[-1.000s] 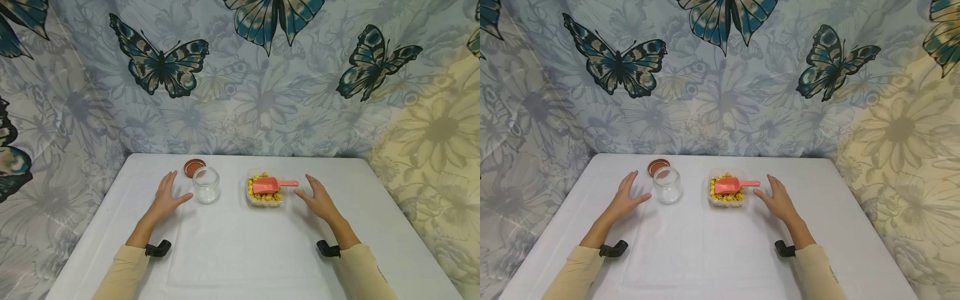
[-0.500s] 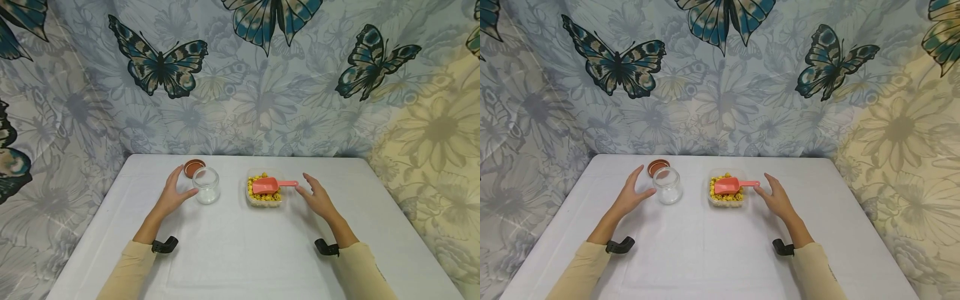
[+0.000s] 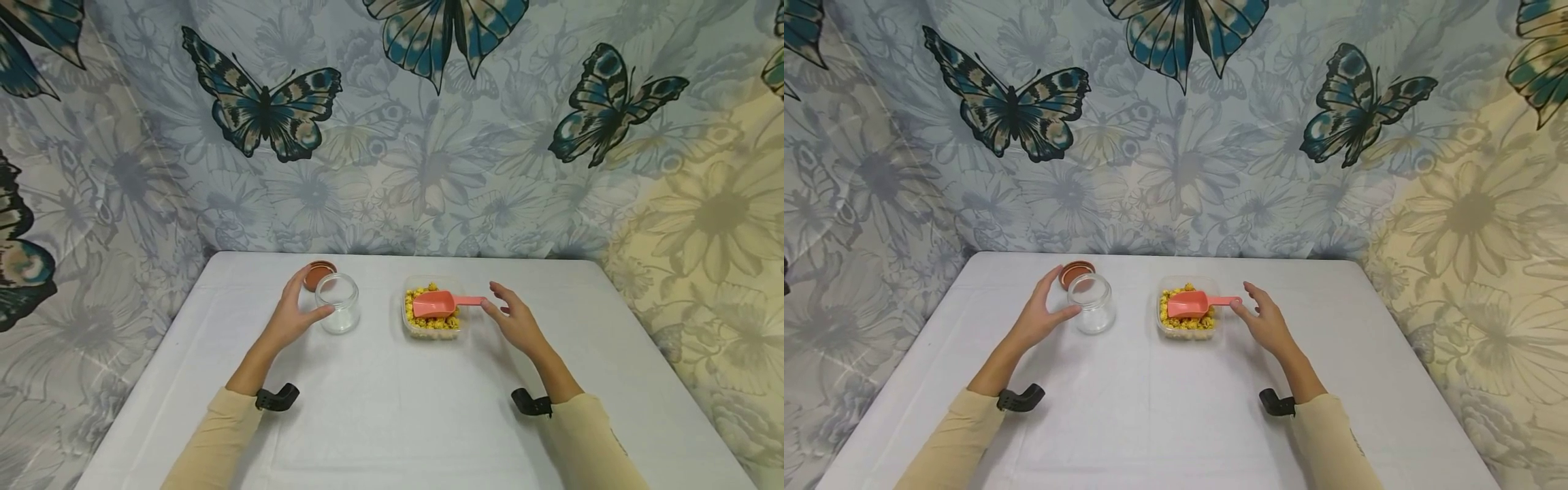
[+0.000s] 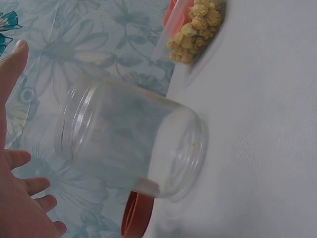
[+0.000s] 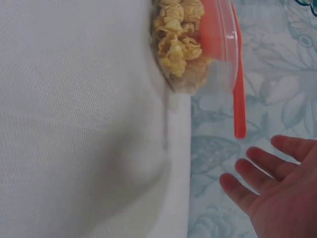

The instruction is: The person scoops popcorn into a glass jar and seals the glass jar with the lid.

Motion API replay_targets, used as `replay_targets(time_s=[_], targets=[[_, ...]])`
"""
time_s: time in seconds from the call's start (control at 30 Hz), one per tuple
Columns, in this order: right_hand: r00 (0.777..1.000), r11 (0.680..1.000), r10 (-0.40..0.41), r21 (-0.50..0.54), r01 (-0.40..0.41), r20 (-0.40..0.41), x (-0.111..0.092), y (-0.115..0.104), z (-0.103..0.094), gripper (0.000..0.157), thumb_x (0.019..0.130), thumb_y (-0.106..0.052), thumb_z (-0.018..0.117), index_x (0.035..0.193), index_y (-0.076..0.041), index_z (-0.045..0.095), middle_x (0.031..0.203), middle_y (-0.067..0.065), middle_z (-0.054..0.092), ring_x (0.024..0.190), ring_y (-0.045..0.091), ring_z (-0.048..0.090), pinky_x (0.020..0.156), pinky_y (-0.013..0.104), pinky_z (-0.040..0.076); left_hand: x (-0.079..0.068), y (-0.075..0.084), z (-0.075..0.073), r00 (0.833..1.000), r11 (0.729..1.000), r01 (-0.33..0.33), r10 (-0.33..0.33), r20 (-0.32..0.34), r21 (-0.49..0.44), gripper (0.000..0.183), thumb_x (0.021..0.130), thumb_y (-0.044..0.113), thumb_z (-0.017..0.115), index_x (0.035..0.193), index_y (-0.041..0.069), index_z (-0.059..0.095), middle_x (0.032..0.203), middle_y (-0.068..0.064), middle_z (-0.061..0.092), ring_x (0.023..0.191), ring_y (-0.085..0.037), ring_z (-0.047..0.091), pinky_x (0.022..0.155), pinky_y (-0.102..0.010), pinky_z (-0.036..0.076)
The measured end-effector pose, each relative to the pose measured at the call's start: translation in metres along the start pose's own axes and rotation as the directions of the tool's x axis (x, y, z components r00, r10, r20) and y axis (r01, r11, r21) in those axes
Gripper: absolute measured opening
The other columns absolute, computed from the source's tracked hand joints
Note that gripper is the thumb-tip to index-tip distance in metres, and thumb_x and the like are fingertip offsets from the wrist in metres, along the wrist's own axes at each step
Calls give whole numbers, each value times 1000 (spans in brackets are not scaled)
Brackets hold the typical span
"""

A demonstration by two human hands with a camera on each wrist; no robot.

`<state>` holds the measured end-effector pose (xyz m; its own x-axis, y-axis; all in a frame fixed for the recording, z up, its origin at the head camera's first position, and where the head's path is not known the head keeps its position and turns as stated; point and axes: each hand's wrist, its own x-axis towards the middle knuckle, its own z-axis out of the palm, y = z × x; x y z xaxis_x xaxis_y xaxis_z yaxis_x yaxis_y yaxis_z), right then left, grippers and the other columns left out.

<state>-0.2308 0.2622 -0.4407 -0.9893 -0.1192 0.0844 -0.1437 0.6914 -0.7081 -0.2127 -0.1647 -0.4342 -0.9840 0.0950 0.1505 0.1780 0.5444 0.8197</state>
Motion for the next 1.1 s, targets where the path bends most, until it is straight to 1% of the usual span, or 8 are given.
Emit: replay_targets(time_s=[0.17,0.4,0.53,0.67,0.8,0.87,0.97,1.1], targets=[[1000,1000,-4,28,4,1,0,-2,2,67,90,-45,49,140,-6,30,143,19,34,130,36,33,100,53,36,2,3,3,1000,1000,-4,4,8,-7,95,73,48,69,145,21,13,152,-6,13,140,-29,11,109,-58,19],[1000,999,-11,36,11,-3,2,-4,5,68,88,-48,49,140,-7,32,141,18,37,128,35,36,99,53,37,5,10,7,999,999,-51,52,-14,3,94,72,48,70,144,17,19,151,-7,15,140,-30,13,108,-58,20],[1000,999,-16,37,16,-10,2,-5,4,68,88,-48,49,139,-6,33,140,18,38,127,34,37,99,53,38,7,14,10,997,997,-71,71,-26,3,93,72,47,71,144,18,21,150,-6,19,139,-30,16,107,-58,22],[1000,999,-15,28,15,-10,3,-5,4,68,88,-48,50,139,-6,33,139,18,38,126,35,38,99,53,38,9,16,15,992,992,-120,122,-38,49,91,70,47,72,143,20,24,148,-5,24,137,-29,19,107,-60,17],[1000,1000,-9,27,9,-11,4,-4,5,68,87,-49,50,138,-7,34,139,18,40,125,34,39,98,53,39,10,19,20,978,975,-193,200,-52,107,89,69,47,73,141,20,28,144,-4,31,136,-25,22,106,-60,13],[1000,1000,-7,28,7,-12,4,-4,6,66,87,-47,51,138,-7,35,138,17,40,124,34,40,97,53,39,10,22,22,976,972,-203,210,-51,119,89,69,48,73,141,21,28,144,-3,31,137,-24,21,107,-60,14],[1000,999,-8,31,9,-17,5,-4,7,63,88,-43,53,137,-7,36,137,17,41,122,34,42,96,53,40,9,28,26,978,971,-197,204,-39,133,91,68,51,73,142,22,27,147,-3,28,139,-25,16,108,-59,16],[1000,1000,-9,26,9,-22,6,-3,8,64,87,-45,53,137,-7,37,136,17,42,120,33,44,95,53,41,10,34,32,973,961,-221,229,-27,167,91,68,52,71,141,20,29,148,-5,26,140,-24,15,111,-55,12]])
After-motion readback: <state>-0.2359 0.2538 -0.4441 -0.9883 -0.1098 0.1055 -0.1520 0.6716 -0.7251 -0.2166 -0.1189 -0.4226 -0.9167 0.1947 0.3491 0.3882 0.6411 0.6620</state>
